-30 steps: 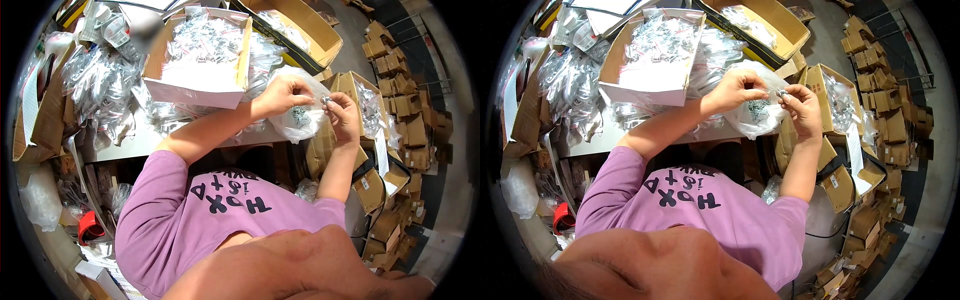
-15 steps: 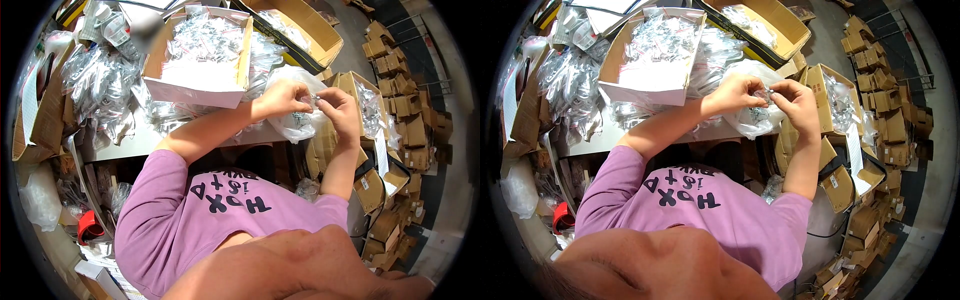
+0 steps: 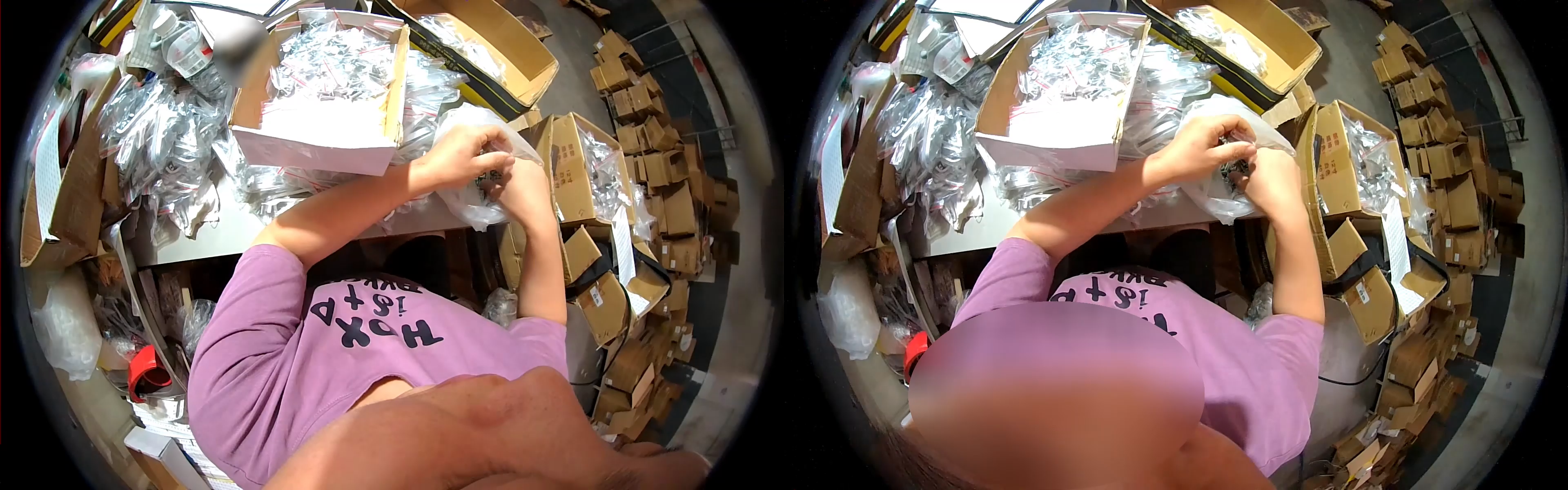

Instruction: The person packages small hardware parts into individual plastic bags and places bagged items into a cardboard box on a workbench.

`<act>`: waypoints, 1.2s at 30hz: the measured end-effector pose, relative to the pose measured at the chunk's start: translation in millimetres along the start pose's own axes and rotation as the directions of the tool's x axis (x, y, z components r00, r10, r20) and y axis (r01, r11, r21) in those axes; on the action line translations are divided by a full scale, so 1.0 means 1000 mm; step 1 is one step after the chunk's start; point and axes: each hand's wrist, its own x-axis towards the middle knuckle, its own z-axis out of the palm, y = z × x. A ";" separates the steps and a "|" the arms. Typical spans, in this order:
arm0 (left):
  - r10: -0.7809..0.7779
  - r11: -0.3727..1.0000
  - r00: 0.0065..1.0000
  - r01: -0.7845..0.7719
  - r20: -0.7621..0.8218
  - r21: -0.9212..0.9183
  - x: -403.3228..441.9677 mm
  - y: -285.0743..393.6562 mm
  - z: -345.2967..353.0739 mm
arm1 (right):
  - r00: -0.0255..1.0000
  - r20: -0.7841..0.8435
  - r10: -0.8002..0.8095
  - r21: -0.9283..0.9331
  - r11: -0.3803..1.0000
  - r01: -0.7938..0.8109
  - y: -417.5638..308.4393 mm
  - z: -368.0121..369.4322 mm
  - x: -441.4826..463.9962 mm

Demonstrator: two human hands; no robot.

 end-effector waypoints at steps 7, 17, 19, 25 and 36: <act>-0.033 0.992 0.999 0.034 0.005 -0.118 0.002 -0.005 0.000 | 0.995 -0.078 -0.064 -0.025 0.998 0.062 0.014 0.029 0.007; 0.004 0.991 1.000 -0.005 -0.014 -0.133 0.002 -0.008 0.000 | 0.980 -0.110 -0.167 0.009 0.986 0.169 0.012 0.027 0.007; -0.037 0.988 0.999 0.037 0.006 -0.150 0.002 -0.005 -0.001 | 0.978 -0.125 -0.166 0.000 0.986 0.167 0.009 0.026 0.008; -0.098 0.960 0.995 0.102 0.028 -0.261 0.002 -0.008 -0.002 | 0.983 -0.144 -0.113 0.301 0.941 0.152 0.018 0.024 0.005; -0.019 0.996 0.999 0.016 -0.032 -0.084 0.001 -0.005 -0.005 | 0.990 -0.130 0.047 0.729 0.682 0.063 0.019 -0.008 -0.008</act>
